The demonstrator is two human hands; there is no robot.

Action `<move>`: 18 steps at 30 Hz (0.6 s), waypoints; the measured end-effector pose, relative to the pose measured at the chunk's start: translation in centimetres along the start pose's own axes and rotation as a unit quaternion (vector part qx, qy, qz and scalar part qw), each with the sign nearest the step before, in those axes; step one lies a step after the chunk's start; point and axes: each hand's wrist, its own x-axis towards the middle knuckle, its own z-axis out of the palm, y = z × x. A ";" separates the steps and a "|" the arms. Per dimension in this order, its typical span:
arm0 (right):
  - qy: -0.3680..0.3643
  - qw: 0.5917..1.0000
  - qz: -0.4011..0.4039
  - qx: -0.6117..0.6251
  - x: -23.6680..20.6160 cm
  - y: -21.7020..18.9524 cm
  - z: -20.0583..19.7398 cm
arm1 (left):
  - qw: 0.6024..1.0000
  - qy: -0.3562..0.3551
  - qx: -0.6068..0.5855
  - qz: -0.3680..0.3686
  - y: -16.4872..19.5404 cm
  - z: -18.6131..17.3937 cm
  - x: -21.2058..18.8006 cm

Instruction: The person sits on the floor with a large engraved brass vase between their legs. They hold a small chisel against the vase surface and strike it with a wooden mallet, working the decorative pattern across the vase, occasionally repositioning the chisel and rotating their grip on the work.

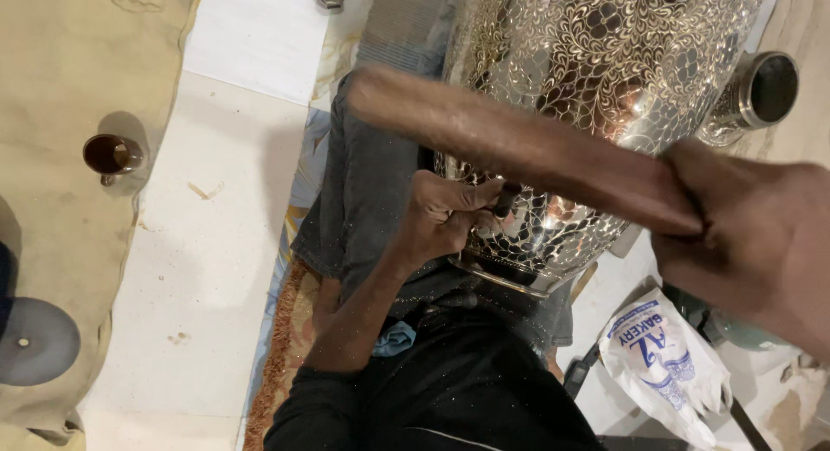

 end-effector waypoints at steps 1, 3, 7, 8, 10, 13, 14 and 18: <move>0.061 0.994 -0.020 0.093 0.2 0.3 0.5 | 1.000 -0.001 -0.027 -0.004 0.2 0.1 0.2; 0.042 0.996 -0.023 0.081 0.0 1.3 1.1 | 0.997 0.000 -0.081 -0.005 0.3 0.2 0.5; 0.039 0.997 -0.055 0.045 -0.4 2.3 2.1 | 1.000 -0.004 0.022 0.019 0.2 0.3 0.6; 0.117 0.982 -0.083 0.126 -0.5 2.3 2.2 | 1.000 -0.005 0.006 0.000 0.1 0.4 0.5; 0.044 0.990 -0.049 0.126 -0.6 2.4 2.4 | 1.000 -0.007 -0.018 -0.012 -0.1 0.5 0.3; 0.000 1.000 -0.017 0.021 -0.9 2.9 2.2 | 1.000 -0.009 -0.020 0.001 -0.4 0.6 0.1; -0.006 1.000 -0.008 -0.028 -1.1 3.0 2.0 | 1.000 -0.006 -0.018 -0.003 -0.4 0.6 0.1; 0.007 0.993 -0.040 0.108 -1.1 2.5 1.8 | 0.996 0.013 -0.084 -0.034 -0.7 1.1 -0.1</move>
